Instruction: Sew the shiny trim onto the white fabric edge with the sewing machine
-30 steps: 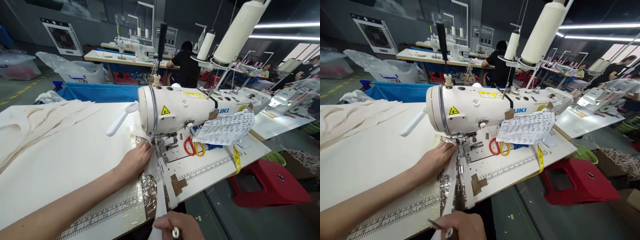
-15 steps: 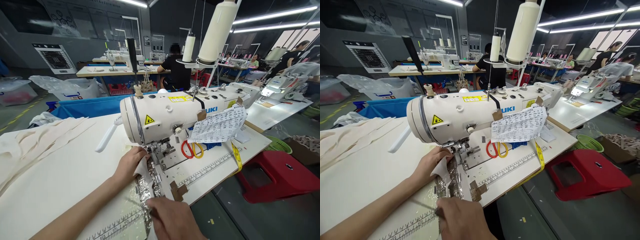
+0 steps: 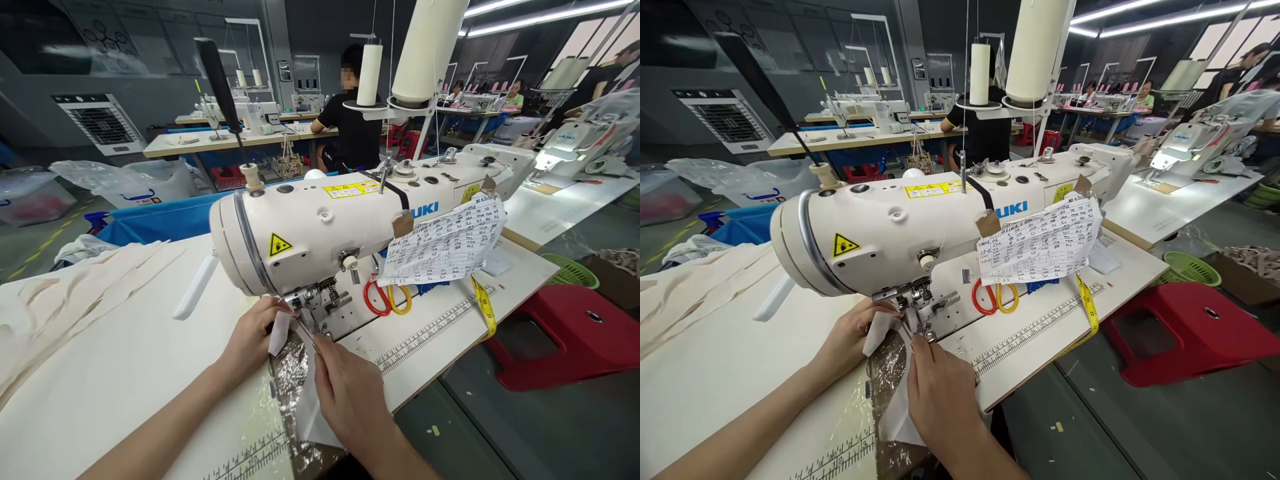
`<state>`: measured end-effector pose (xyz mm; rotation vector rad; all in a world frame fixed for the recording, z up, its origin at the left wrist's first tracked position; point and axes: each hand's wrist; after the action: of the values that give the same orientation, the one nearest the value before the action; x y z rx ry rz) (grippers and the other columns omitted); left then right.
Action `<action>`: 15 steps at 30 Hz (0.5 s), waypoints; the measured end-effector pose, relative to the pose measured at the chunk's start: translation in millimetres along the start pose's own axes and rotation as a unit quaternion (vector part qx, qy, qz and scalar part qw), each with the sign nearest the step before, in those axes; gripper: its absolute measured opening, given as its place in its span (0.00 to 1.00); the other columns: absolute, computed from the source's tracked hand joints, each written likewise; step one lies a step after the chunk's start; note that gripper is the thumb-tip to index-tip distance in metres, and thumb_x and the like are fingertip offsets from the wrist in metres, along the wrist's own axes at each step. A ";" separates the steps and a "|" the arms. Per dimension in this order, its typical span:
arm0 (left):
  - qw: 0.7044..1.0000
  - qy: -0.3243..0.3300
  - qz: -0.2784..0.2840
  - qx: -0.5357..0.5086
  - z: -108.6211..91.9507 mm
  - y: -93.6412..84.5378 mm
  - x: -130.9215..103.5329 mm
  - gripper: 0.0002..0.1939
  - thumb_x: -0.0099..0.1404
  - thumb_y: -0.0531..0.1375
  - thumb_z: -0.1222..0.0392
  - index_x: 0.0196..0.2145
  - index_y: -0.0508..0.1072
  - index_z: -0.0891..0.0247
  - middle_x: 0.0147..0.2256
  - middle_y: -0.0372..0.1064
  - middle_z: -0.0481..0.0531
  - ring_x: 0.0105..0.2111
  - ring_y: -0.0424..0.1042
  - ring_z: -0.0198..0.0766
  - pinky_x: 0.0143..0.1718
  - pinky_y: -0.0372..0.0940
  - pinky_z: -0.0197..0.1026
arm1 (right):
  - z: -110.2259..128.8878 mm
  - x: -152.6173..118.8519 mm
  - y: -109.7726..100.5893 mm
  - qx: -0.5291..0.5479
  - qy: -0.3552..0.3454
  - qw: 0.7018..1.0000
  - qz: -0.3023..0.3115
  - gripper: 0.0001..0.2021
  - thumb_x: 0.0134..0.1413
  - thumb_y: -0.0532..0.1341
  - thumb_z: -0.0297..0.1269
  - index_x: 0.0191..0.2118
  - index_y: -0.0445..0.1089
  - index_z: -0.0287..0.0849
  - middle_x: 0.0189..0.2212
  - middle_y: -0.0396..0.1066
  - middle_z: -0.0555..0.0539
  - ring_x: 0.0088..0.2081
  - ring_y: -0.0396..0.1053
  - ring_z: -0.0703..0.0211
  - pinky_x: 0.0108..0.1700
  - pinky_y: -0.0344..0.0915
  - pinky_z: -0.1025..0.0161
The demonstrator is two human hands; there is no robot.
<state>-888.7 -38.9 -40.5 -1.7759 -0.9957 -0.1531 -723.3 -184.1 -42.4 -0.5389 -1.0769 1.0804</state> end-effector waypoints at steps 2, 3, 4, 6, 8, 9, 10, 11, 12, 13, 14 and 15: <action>1.000 -0.011 0.007 -0.007 0.0 -0.2 0.2 0.08 0.70 0.57 0.59 0.37 0.76 0.60 0.38 0.76 0.51 0.37 0.75 0.37 0.37 0.69 0.36 | 0.9 2.4 1.2 -0.007 0.005 1.000 0.013 0.16 0.63 0.53 0.29 0.53 0.69 0.41 0.32 0.78 0.47 0.29 0.77 0.56 0.27 0.62 0.64; 1.000 -0.017 0.009 -0.010 -0.1 -0.4 0.4 0.09 0.70 0.56 0.58 0.36 0.76 0.60 0.37 0.76 0.51 0.37 0.75 0.37 0.37 0.69 0.36 | 1.2 2.8 1.5 -0.010 0.006 1.000 0.017 0.16 0.62 0.53 0.28 0.53 0.70 0.41 0.32 0.78 0.47 0.29 0.77 0.56 0.26 0.61 0.64; 1.000 -0.024 0.011 -0.012 -0.4 -0.6 0.6 0.10 0.70 0.56 0.58 0.36 0.76 0.60 0.37 0.76 0.51 0.37 0.75 0.38 0.36 0.69 0.36 | 1.4 2.7 1.8 -0.013 0.006 1.000 0.018 0.16 0.62 0.53 0.28 0.53 0.70 0.41 0.31 0.78 0.47 0.29 0.77 0.56 0.26 0.61 0.64; 0.999 -0.037 0.012 -0.016 -1.2 -1.2 1.0 0.11 0.70 0.55 0.57 0.35 0.76 0.60 0.36 0.76 0.52 0.36 0.75 0.38 0.36 0.69 0.37 | 1.6 2.0 2.1 -0.011 0.004 1.000 0.013 0.16 0.62 0.52 0.28 0.52 0.70 0.41 0.31 0.78 0.47 0.28 0.76 0.56 0.25 0.60 0.63; 0.999 -0.047 0.016 -0.017 -1.8 -1.7 1.3 0.12 0.70 0.55 0.56 0.34 0.76 0.60 0.36 0.76 0.52 0.36 0.76 0.39 0.36 0.70 0.38 | 1.8 1.4 1.9 0.001 0.001 1.000 0.005 0.16 0.63 0.51 0.28 0.52 0.70 0.40 0.32 0.78 0.47 0.29 0.77 0.56 0.26 0.61 0.63; 0.998 -0.049 0.018 -0.017 -2.0 -2.0 1.3 0.12 0.70 0.55 0.56 0.34 0.76 0.60 0.36 0.76 0.52 0.36 0.76 0.39 0.36 0.70 0.38 | 2.1 1.3 1.7 0.009 0.001 1.000 0.001 0.16 0.64 0.50 0.29 0.52 0.70 0.40 0.32 0.78 0.46 0.30 0.77 0.56 0.26 0.62 0.63; 0.998 -0.049 0.019 -0.016 -2.1 -2.1 1.3 0.12 0.70 0.55 0.56 0.34 0.76 0.60 0.37 0.76 0.53 0.37 0.76 0.39 0.36 0.70 0.38 | 2.4 1.5 1.3 0.016 0.001 1.000 -0.001 0.16 0.64 0.50 0.29 0.52 0.70 0.39 0.33 0.78 0.46 0.30 0.77 0.56 0.27 0.62 0.63; 0.999 -0.047 0.019 -0.013 -2.2 -2.3 1.3 0.12 0.70 0.55 0.56 0.35 0.76 0.60 0.36 0.76 0.53 0.37 0.76 0.39 0.36 0.70 0.38 | 2.8 1.9 1.0 0.020 0.001 1.000 -0.001 0.16 0.65 0.49 0.29 0.52 0.70 0.39 0.33 0.78 0.46 0.31 0.77 0.56 0.27 0.63 0.63; 0.999 -0.045 0.019 -0.010 -2.1 -2.3 1.1 0.12 0.70 0.55 0.56 0.35 0.76 0.60 0.36 0.76 0.53 0.37 0.76 0.39 0.36 0.70 0.38 | 3.2 2.5 0.6 0.022 0.002 1.000 0.000 0.16 0.65 0.49 0.29 0.52 0.70 0.39 0.33 0.78 0.46 0.31 0.77 0.56 0.28 0.64 0.64; 0.999 -0.044 0.019 -0.006 -2.0 -2.3 1.0 0.12 0.70 0.54 0.56 0.35 0.76 0.60 0.36 0.76 0.53 0.37 0.75 0.39 0.36 0.70 0.38 | 3.6 3.1 0.4 0.022 0.004 1.000 0.004 0.16 0.65 0.49 0.29 0.51 0.70 0.39 0.33 0.78 0.45 0.31 0.78 0.56 0.28 0.64 0.64; 0.999 -0.044 0.019 -0.001 -1.9 -2.3 0.8 0.12 0.70 0.54 0.56 0.36 0.76 0.60 0.36 0.76 0.53 0.37 0.75 0.39 0.36 0.70 0.38 | 3.9 3.8 0.2 0.020 0.005 1.000 0.009 0.16 0.65 0.49 0.29 0.51 0.70 0.39 0.33 0.78 0.45 0.31 0.78 0.56 0.28 0.64 0.64; 0.999 -0.046 0.023 0.003 -1.8 -2.2 0.7 0.12 0.71 0.54 0.55 0.36 0.75 0.60 0.37 0.75 0.53 0.37 0.75 0.40 0.36 0.70 0.39 | 4.1 4.4 0.1 0.018 0.006 1.000 0.016 0.16 0.65 0.49 0.29 0.52 0.70 0.39 0.33 0.78 0.45 0.31 0.78 0.56 0.28 0.65 0.64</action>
<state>-889.1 -39.8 -37.7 -1.8130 -1.0195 -0.0398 -726.7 -180.6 -38.9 -0.5341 -1.0386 1.1205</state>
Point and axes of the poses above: each hand's wrist, its own x-axis towards the middle knuckle, its own y-axis out of the palm, z = x × y
